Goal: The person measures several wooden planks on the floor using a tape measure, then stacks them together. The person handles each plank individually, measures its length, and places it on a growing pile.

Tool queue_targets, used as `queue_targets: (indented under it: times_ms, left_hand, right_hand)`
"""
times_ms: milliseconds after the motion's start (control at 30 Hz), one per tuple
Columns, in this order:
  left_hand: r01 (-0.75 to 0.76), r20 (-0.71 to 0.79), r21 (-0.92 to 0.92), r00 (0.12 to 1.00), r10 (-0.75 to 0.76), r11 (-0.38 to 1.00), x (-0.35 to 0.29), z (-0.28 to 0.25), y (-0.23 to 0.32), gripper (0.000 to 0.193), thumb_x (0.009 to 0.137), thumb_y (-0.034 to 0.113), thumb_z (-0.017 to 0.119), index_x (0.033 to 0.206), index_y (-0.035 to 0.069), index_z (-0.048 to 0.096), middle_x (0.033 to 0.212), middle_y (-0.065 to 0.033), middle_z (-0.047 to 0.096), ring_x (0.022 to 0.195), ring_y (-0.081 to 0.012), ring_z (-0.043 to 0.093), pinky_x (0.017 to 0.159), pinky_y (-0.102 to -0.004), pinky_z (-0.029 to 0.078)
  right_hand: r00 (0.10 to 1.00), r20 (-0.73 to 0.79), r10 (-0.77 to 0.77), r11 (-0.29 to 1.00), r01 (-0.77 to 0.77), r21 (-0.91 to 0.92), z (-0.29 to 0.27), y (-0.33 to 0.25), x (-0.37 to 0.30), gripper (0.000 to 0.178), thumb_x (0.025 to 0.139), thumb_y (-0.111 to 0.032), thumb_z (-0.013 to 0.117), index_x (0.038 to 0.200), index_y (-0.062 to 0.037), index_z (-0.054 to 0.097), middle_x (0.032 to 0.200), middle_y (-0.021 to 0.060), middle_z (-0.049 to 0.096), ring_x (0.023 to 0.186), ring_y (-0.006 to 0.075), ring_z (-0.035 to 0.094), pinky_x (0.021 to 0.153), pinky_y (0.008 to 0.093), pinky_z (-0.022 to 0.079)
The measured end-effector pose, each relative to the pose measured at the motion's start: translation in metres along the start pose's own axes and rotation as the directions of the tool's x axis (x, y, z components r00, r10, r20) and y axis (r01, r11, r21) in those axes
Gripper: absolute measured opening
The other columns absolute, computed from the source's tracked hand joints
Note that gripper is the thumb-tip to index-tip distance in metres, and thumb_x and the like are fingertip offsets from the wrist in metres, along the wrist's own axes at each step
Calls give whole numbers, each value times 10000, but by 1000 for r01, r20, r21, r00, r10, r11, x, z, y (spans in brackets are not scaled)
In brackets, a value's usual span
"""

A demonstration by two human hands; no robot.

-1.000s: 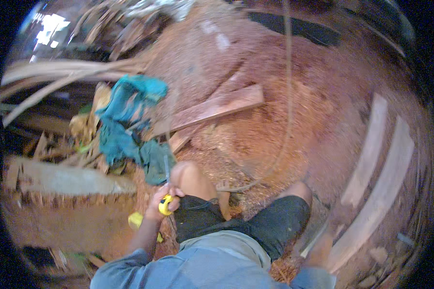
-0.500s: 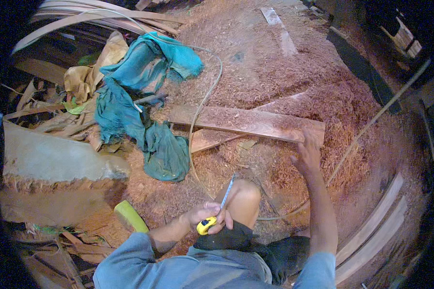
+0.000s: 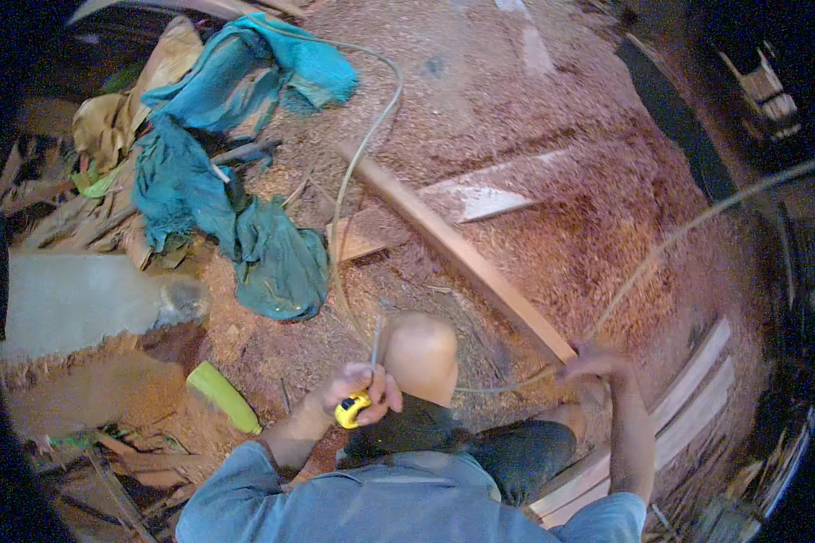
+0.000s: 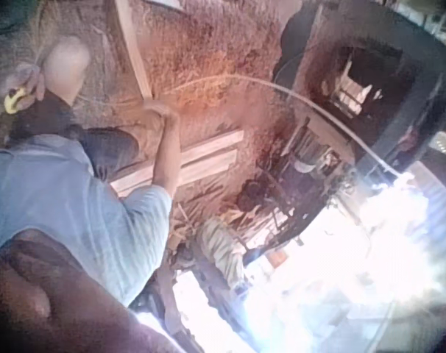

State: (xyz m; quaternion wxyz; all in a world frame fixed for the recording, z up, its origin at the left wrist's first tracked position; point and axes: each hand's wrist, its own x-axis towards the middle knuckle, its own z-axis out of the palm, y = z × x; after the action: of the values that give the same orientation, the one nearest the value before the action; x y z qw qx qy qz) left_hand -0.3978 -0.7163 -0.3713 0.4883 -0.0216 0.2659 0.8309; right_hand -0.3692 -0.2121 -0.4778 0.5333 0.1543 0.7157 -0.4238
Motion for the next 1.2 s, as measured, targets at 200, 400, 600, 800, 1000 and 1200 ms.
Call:
queue_targets:
  times_ms: [200,400,600,800,1000,1200]
  left_hand:
    - [-104,-414,351,874,254,931,62,-25,66,370,1016,339,466,844,44,605,911,-188,669,502,-125,558,450,-249,461]
    - [392,-516,608,856,-32,690,165,-89,40,327,1010,312,502,856,53,629,961,-101,692,641,-128,619,549,-281,515]
    - [459,-464,736,877,-123,497,200,-85,21,361,982,327,535,809,37,662,782,-73,694,726,-162,643,655,-310,491]
    - [502,-508,776,856,-94,383,193,-89,20,345,943,288,546,741,49,691,747,-66,709,663,-137,587,617,-307,451]
    - [481,-499,803,865,-45,351,196,-113,9,332,919,253,540,717,34,686,722,-79,702,640,-154,627,625,-316,489]
    - [523,-543,715,834,-103,464,194,-114,13,342,935,283,559,749,30,694,710,-86,694,677,-163,646,644,-311,499]
  right_hand:
    - [989,38,144,608,-119,785,80,78,-117,578,712,-176,774,1215,51,601,1040,125,703,900,207,681,851,345,531]
    - [949,-211,235,911,-139,387,104,1,-138,622,856,-467,708,1254,0,608,1061,105,683,943,185,642,853,338,505]
    - [952,-283,115,931,-4,365,140,11,-125,618,886,-504,671,1229,8,630,1079,106,663,989,195,606,877,343,482]
    - [959,-244,145,903,-27,429,146,9,-121,604,893,-494,673,1234,3,629,1108,99,662,1020,182,600,898,326,477]
    - [959,-209,192,873,-69,483,152,24,-107,613,890,-480,685,1252,9,611,1121,95,658,1014,171,601,906,316,476]
    - [947,-175,270,848,-148,508,159,33,-98,673,853,-505,716,1255,23,604,1120,114,660,1025,191,612,923,328,476]
